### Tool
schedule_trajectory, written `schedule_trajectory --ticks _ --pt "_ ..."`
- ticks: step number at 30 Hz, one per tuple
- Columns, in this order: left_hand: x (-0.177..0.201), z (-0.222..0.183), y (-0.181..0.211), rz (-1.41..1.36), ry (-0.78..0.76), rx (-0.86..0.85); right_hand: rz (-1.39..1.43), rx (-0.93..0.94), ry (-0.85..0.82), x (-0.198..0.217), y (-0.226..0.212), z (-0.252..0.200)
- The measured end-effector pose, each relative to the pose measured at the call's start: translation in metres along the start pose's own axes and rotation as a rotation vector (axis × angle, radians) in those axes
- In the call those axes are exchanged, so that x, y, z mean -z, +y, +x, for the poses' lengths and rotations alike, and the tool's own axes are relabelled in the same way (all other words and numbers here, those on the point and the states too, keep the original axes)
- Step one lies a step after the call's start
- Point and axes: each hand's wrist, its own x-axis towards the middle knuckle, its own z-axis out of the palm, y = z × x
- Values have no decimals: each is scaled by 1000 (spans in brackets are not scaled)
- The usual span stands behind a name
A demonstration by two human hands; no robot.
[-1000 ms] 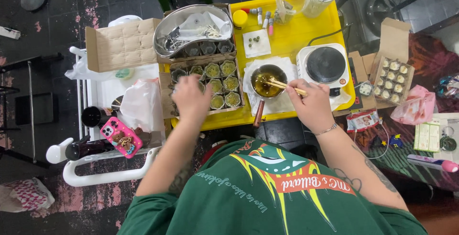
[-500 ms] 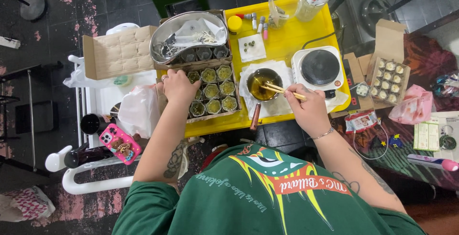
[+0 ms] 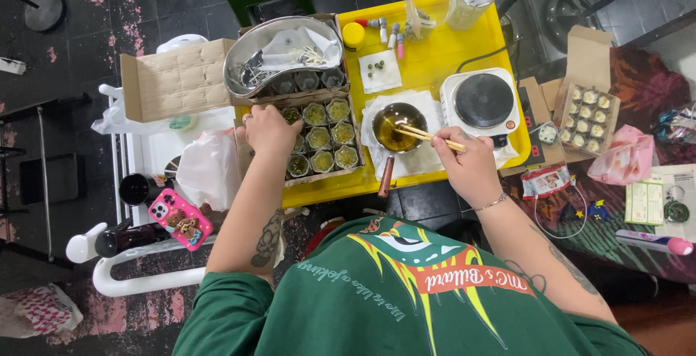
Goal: The person holds a small pot of melted yellow wax in one hand and pours it into the cavities of a mold tray on a yellow work table, using a pair of wooden sticks in the other hand to guide the wax stream and steady the pour. They work through the mold cavities one at a time, refilling the pot as needed.
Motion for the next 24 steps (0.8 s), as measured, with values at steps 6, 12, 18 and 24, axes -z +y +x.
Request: schedule_trajectory --ticks 6,12,18,24 --pt "0 -45 -2 -394 158 -270 20 37 13 5 -2 3" --pt "-36 -113 39 -577 -508 -545 -22 105 -46 3 -3 19" --pt "-73 -132 72 -962 -973 -256 -183 171 4 0 -10 32" --pt "-84 -137 94 -1090 -965 -129 -123 133 -74 3 -12 18"
